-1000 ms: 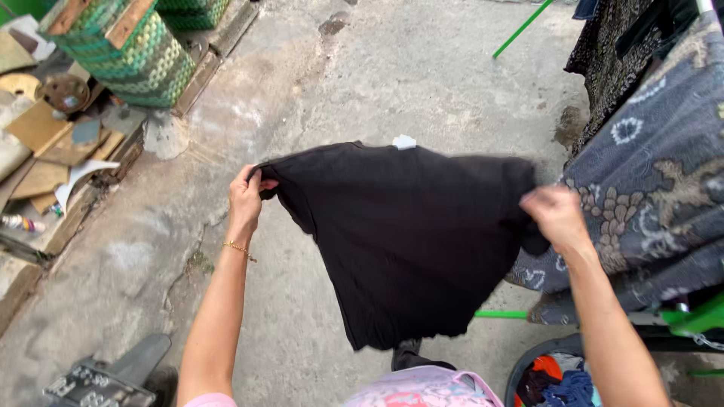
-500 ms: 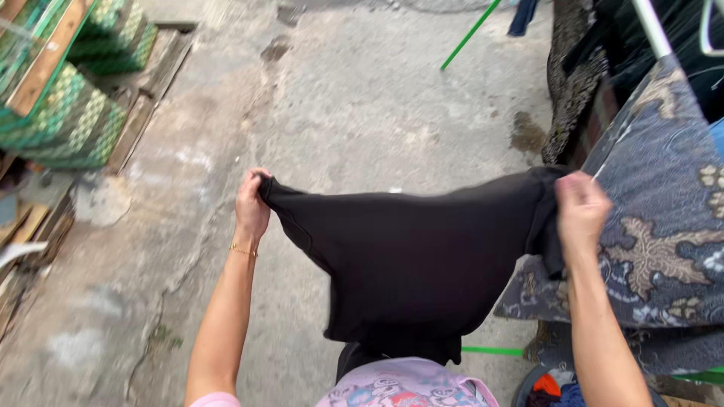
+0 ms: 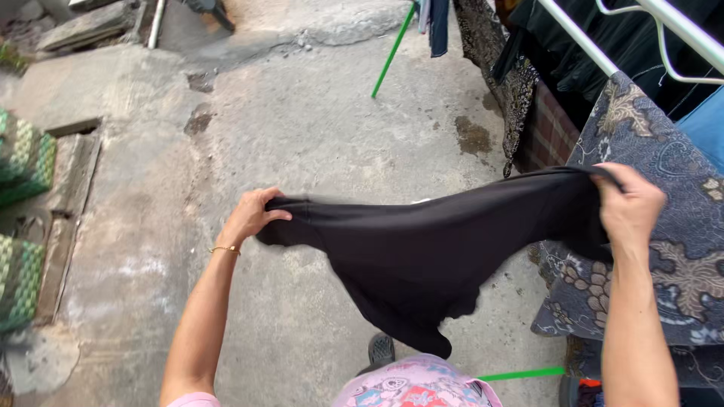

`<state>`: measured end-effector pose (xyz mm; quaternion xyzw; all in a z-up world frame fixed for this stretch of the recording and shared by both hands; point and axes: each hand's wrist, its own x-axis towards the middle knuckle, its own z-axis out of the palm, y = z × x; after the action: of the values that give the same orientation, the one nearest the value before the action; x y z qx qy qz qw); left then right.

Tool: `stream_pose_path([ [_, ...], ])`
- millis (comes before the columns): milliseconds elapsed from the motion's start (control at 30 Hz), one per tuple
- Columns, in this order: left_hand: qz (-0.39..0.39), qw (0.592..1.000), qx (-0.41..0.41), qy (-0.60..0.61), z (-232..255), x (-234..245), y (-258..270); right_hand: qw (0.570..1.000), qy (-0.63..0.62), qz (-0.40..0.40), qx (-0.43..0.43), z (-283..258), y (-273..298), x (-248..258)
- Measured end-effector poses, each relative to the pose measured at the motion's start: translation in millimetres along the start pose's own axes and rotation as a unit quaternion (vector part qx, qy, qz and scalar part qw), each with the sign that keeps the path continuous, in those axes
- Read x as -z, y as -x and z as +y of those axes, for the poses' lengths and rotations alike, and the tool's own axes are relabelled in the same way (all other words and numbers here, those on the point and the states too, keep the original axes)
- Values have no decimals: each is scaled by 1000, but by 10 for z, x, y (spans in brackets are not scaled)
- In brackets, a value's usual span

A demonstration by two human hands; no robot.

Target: The person hangs a black shirt and a tan shirt on a metal drying rack. They then reach into a tub of water containing clothes, pick up a red shirt, and wring it out repeatedly by hand.

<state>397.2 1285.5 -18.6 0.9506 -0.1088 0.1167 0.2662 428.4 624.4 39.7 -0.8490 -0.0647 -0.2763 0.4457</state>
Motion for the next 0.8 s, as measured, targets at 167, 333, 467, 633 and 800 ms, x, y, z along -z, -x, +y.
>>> stream_pose_path([
  [167,182,981,9,-72,-105,-278,-788,989,132,-69,22,109,-63,-321],
  [333,259,965,-4,-36,-273,-444,-1559,984,144,98,-26,266,-168,-533],
  [467,215,973,24,-85,-582,-486,-2197,982,175,23,-65,350,-556,-638],
  [633,210,955,96,-188,-935,-812,-3099,978,184,99,12,255,-1105,-864],
  [800,84,994,74,-21,-1433,-1158,-4080,930,329,162,-19,-95,-1655,-817],
])
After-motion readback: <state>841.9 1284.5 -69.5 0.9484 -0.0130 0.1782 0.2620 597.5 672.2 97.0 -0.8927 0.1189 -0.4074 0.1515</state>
